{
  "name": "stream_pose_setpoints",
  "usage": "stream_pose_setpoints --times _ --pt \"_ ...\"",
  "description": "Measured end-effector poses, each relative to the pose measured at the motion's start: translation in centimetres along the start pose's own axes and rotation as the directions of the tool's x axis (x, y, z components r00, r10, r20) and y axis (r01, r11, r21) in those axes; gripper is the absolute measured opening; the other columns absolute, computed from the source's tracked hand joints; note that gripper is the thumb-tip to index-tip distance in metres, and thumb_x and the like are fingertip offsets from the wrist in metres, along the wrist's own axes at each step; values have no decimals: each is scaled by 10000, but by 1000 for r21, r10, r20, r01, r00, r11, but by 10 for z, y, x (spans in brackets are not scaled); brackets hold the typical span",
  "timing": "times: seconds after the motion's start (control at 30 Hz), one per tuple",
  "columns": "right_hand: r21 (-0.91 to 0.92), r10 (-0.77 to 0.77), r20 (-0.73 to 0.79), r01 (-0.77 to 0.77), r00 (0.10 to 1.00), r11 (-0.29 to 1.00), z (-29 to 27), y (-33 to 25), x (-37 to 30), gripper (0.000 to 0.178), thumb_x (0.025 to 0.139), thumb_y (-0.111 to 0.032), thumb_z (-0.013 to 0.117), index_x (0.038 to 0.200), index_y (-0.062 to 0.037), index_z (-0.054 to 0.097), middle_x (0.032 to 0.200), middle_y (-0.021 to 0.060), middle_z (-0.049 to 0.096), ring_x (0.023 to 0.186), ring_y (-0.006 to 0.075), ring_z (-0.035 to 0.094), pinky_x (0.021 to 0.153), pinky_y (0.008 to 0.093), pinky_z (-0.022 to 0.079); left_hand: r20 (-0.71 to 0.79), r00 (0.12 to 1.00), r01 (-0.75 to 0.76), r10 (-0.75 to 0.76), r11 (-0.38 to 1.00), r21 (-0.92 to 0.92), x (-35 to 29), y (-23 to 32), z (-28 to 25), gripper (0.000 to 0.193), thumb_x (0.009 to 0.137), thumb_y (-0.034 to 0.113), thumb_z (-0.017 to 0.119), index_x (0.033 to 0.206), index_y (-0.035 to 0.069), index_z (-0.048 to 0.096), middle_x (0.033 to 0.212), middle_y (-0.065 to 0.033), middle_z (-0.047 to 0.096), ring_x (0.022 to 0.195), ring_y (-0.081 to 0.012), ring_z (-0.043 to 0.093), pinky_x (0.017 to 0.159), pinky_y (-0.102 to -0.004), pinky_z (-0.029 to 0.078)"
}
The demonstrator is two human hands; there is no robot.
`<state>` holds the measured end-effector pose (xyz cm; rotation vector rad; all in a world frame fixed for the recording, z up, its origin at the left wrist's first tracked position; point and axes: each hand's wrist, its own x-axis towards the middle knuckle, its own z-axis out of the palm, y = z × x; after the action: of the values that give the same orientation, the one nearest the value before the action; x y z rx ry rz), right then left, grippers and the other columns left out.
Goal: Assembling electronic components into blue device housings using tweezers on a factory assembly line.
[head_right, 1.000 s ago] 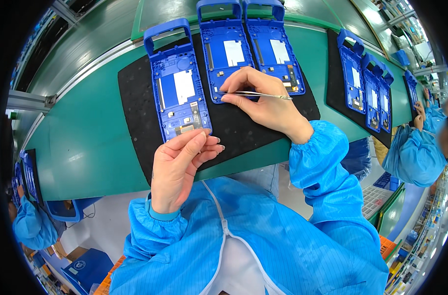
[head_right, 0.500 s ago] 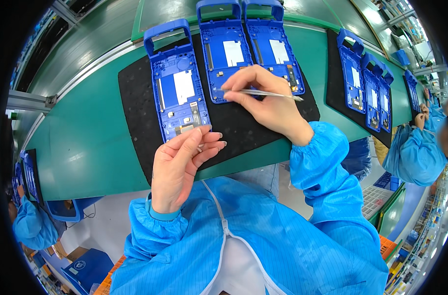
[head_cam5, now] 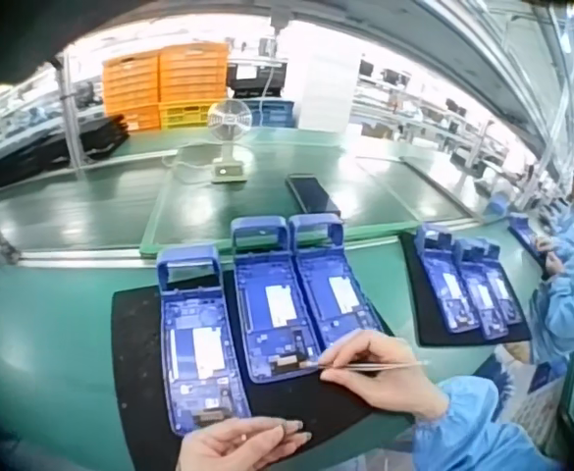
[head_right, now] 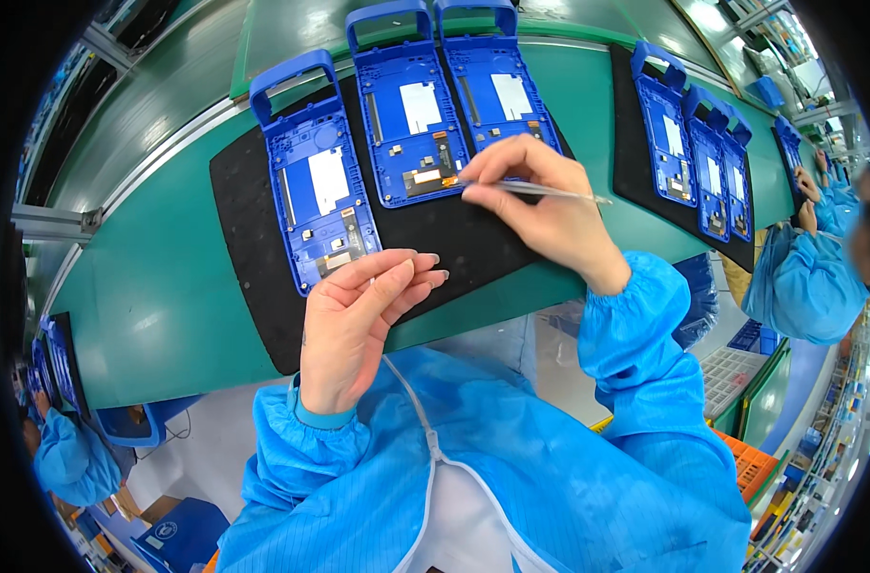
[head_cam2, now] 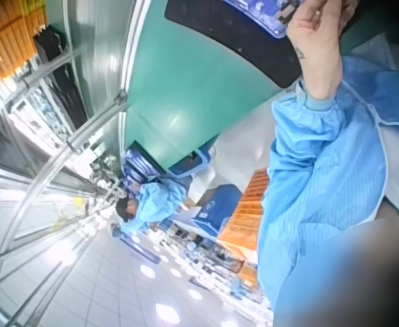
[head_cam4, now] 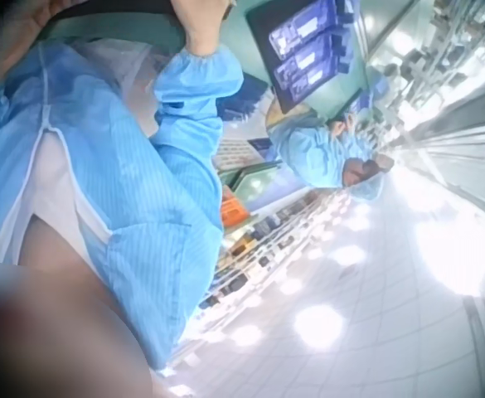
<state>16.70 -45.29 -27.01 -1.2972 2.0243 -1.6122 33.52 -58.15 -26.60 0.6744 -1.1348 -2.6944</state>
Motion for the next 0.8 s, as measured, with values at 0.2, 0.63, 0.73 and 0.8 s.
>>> stream_pose_setpoints --times 0.2,0.63,0.73,0.8 --pt "-13 36 -10 -36 999 999 -7 16 5 157 757 70 628 829 -6 510 911 102 587 866 160 568 758 259 463 29 1000 3 -3 1000 9 3 -6 5 206 854 47 560 1037 -44 594 977 -181 625 889 -250 626 802 -299 506" --pt "-23 -43 12 43 999 999 -9 22 3 151 760 69 625 828 -9 515 904 94 589 858 152 569 738 254 459 7 1000 20 -21 999 30 5 -7 8 205 862 65 559 1030 -46 596 964 -177 625 871 -243 628 796 -303 510" --pt "-50 -32 51 35 998 998 -9 20 4 153 756 72 628 825 -9 519 905 94 591 854 154 570 737 253 459 13 1000 15 -15 999 36 5 -7 8 203 864 65 557 1031 -45 596 962 -174 625 871 -242 627 794 -303 510" --pt "-65 -39 32 41 999 997 -8 21 5 154 754 69 632 825 -11 521 901 93 592 856 155 569 736 254 459 14 1000 12 -13 999 37 6 -7 7 203 864 66 557 1031 -44 597 961 -174 625 871 -241 627 794 -303 510"
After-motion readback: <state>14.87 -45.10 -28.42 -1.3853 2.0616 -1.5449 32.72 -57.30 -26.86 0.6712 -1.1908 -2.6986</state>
